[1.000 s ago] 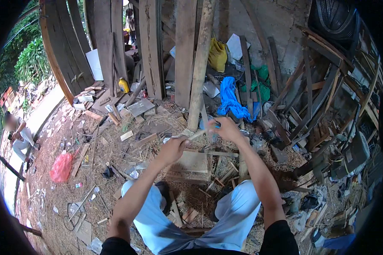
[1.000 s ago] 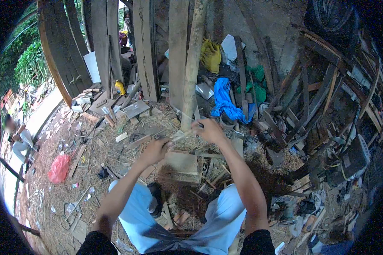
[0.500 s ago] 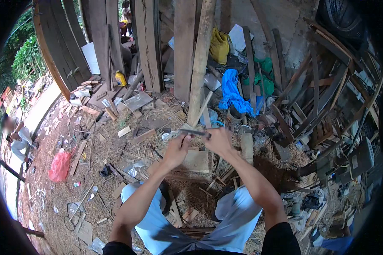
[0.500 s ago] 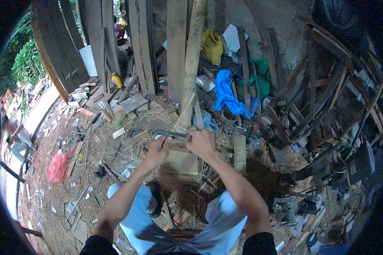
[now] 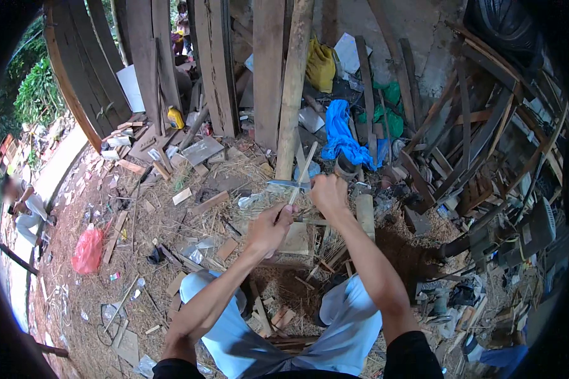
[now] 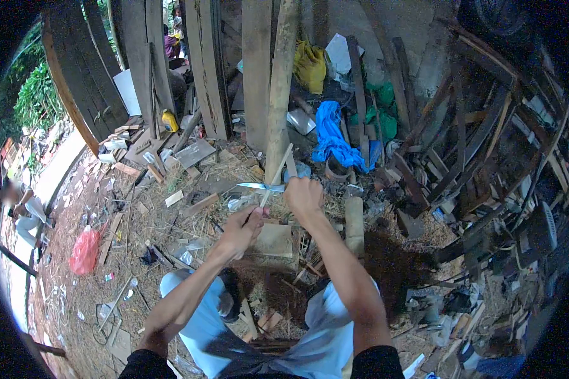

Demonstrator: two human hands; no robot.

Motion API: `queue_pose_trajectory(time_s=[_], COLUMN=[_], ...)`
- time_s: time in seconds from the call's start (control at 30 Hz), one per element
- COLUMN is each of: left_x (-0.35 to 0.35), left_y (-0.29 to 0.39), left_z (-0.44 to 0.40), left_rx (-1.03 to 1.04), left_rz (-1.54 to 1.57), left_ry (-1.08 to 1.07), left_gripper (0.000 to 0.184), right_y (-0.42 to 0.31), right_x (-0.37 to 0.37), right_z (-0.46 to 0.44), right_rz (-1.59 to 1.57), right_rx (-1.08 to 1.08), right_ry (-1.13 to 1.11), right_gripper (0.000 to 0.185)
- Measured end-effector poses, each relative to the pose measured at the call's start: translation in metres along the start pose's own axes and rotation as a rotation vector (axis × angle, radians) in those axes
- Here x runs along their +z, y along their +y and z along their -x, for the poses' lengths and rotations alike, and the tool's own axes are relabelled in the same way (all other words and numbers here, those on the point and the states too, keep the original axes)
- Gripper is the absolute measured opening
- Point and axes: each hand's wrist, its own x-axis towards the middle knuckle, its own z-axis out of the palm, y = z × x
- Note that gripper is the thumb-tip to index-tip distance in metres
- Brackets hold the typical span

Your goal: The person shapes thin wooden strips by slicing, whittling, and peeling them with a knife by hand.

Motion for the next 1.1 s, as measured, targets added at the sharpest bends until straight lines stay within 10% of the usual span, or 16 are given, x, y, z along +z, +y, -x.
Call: queue_pose_trajectory(time_s=[0.13,0.17,0.27,0.33,0.7,1.1], left_x=[-0.014,-0.03,-0.055,-0.048,-0.025,-0.001], left_y=[-0.006,-0.031,-0.008,0.004,0.008,-0.008], left_z=[0.039,0.04,0.02,0.005,-0.014,-0.004], left_rx=[0.033,0.149,-0.036,-0.089,-0.04,0.008], left_rz=[-0.219,-0.157,0.094,0.275,0.182,0.088], left_ry=[-0.127,-0.087,-0.082,-0.161,-0.202,-0.141], left_gripper=[0.024,0.024,0.024,0.025,0.026,0.035], right_y=[0.12,0.158,0.175,0.14,-0.012,-0.018], right_x=[0.032,0.026,0.058,0.046,-0.03,-0.008], right_z=[-0.011,-0.008,0.015,0.001,0.026,0.018], right_rz=[-0.192,-0.351,0.02,-0.043,-0.361,-0.088], right_rx=[0.425,0.699,0.348,0.393,0.047,-0.03], right_ry=[0.168,-0.078,0.294,-0.045,-0.034,-0.06], right_gripper=[0.014,0.015,0.023,0.026,0.017,0.018])
